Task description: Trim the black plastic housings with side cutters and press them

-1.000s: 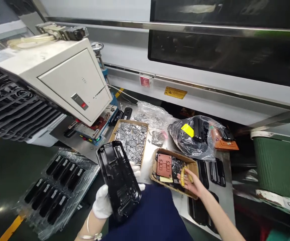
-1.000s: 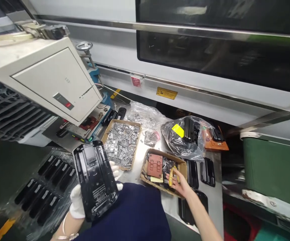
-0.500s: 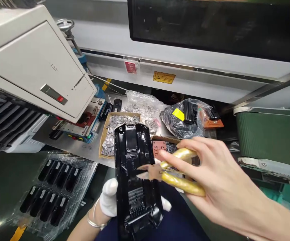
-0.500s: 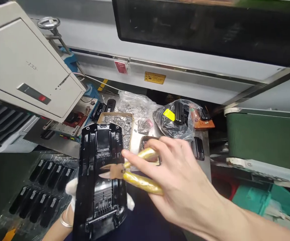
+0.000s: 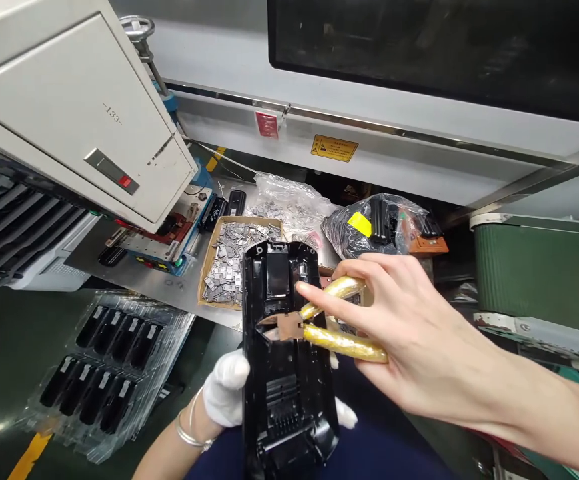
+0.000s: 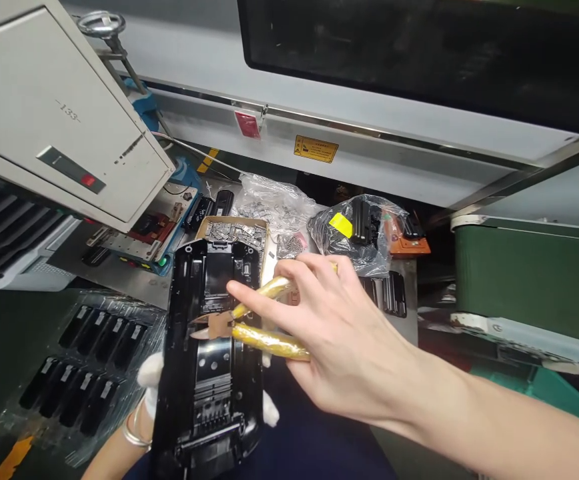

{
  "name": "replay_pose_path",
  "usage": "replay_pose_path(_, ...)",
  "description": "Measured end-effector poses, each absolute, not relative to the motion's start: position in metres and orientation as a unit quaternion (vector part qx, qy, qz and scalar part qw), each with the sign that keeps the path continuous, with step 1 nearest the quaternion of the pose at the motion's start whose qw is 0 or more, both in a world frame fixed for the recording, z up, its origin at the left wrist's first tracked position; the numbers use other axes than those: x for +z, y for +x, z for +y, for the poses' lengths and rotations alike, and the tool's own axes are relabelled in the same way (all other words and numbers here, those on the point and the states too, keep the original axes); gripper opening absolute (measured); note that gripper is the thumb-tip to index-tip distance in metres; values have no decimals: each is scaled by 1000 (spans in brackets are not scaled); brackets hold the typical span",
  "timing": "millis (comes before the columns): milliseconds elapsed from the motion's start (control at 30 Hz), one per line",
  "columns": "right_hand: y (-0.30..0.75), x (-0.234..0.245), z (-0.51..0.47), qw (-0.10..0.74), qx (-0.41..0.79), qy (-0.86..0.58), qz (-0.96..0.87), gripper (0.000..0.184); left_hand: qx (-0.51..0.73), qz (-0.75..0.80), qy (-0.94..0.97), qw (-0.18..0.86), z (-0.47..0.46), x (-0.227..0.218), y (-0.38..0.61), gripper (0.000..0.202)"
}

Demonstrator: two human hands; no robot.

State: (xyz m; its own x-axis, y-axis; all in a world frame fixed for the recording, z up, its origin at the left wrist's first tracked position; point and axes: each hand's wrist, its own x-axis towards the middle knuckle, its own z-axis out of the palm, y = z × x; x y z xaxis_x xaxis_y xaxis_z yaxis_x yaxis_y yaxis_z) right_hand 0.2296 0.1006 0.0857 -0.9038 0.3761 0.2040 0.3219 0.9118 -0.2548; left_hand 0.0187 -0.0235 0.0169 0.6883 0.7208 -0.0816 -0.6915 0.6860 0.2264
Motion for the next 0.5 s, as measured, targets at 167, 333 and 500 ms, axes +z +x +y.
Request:
replay_pose_path(167, 234, 90, 100, 115, 121, -188, -968, 76, 378, -24, 88, 921, -19, 9, 20, 75)
replay_pose_path(333, 234, 86, 101, 127, 119, -188, -967, 73, 397, -5, 82, 914, -20, 12, 22, 74)
replay_pose_path(500, 233, 85, 97, 121, 128, -185, -967, 75, 389, 11, 80, 918, -21, 12, 23, 75)
